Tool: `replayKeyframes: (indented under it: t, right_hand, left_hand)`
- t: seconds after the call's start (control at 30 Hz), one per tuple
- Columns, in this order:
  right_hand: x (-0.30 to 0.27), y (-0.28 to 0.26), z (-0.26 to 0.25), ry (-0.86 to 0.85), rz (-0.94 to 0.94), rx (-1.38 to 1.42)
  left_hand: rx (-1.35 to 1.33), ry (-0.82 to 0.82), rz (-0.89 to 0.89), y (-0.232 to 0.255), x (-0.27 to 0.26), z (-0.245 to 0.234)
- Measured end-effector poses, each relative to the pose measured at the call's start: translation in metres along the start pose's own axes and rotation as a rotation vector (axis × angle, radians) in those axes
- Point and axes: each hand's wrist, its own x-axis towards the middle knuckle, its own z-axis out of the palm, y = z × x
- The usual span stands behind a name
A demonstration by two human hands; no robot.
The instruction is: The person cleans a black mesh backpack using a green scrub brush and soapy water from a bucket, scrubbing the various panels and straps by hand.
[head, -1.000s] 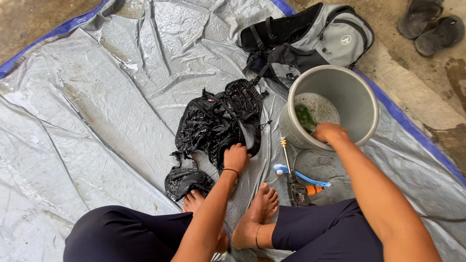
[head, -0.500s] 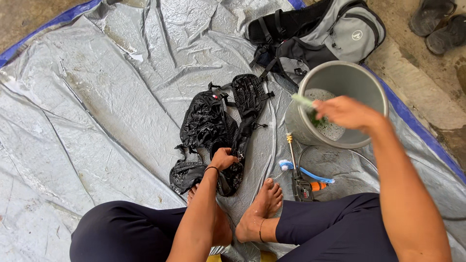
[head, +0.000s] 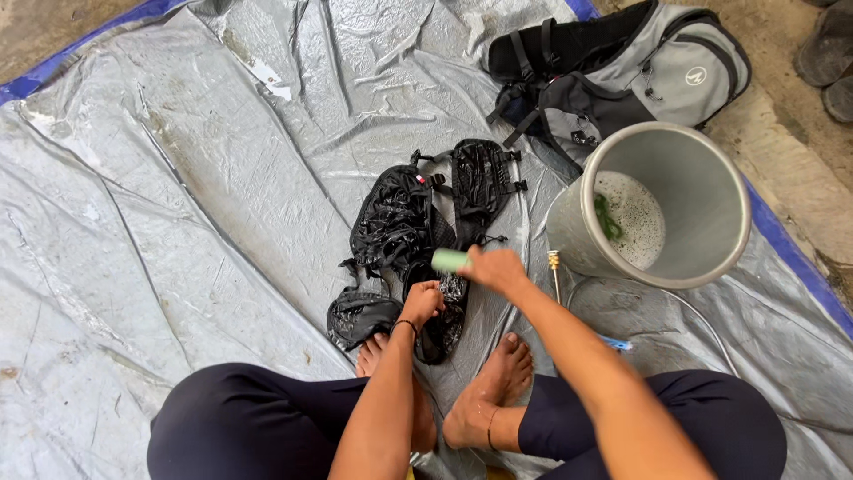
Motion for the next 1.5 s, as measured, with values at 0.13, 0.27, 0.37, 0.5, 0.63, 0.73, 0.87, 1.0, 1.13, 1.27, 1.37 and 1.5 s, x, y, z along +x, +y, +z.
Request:
replayKeyframes:
  t: [0.13, 0.27, 0.37, 0.5, 0.63, 0.73, 0.87, 1.0, 1.13, 1.27, 1.37, 1.5]
  right_hand:
    - [0.044, 0.033, 0.042, -0.011, 0.474, 0.341]
    - [-0.022, -0.017, 0.012, -0.027, 0.131, 0.358]
    - [-0.023, 0.014, 0.063, 0.002, -0.061, 0.302]
    - [-0.014, 0.051, 0.018, 0.194, 0.1, -0.051]
    - [0.005, 0.034, 0.032, 0.072, 0.328, 0.324]
    - [-0.044, -0.012, 0.012, 0.03, 0.249, 0.543]
    - [-0.06, 0.002, 0.035, -0.038, 0.002, 0.445]
    - [-0.019, 0.03, 0.008, -0.002, 0.203, 0.238]
    - [0.01, 0.038, 0.053, 0.038, 0.409, 0.37]
    - [-0.029, -0.024, 0.082, 0.267, 0.194, 0.489]
    - [-0.052, -0.028, 0.081, 0.205, 0.065, 0.447]
    - [-0.041, 0.001, 0.061, 0.071, -0.17, 0.112]
  left_hand:
    - [-0.021, 0.036, -0.021, 0.016, -0.016, 0.003]
    - [-0.206, 0.062, -0.066, 0.06, -0.058, 0.001]
    - [-0.13, 0.108, -0.055, 0.079, -0.074, 0.005]
    - [0.024, 0.109, -0.031, 0.08, -0.085, 0.009]
    - [0.147, 0.106, 0.009, 0.029, -0.034, 0.012]
    - [-0.093, 0.108, 0.034, 0.014, -0.015, 0.014]
    - [-0.235, 0.09, 0.028, 0.019, -0.021, 0.017]
    - [-0.088, 0.071, 0.038, 0.016, -0.01, 0.013]
    - [-0.075, 0.056, 0.066, 0.008, -0.018, 0.008]
    - [-0.316, -0.021, -0.1, 0.034, -0.041, -0.002]
    - [-0.435, -0.007, -0.167, 0.024, -0.028, -0.005]
    - [-0.419, 0.028, -0.139, 0.02, -0.028, -0.004]
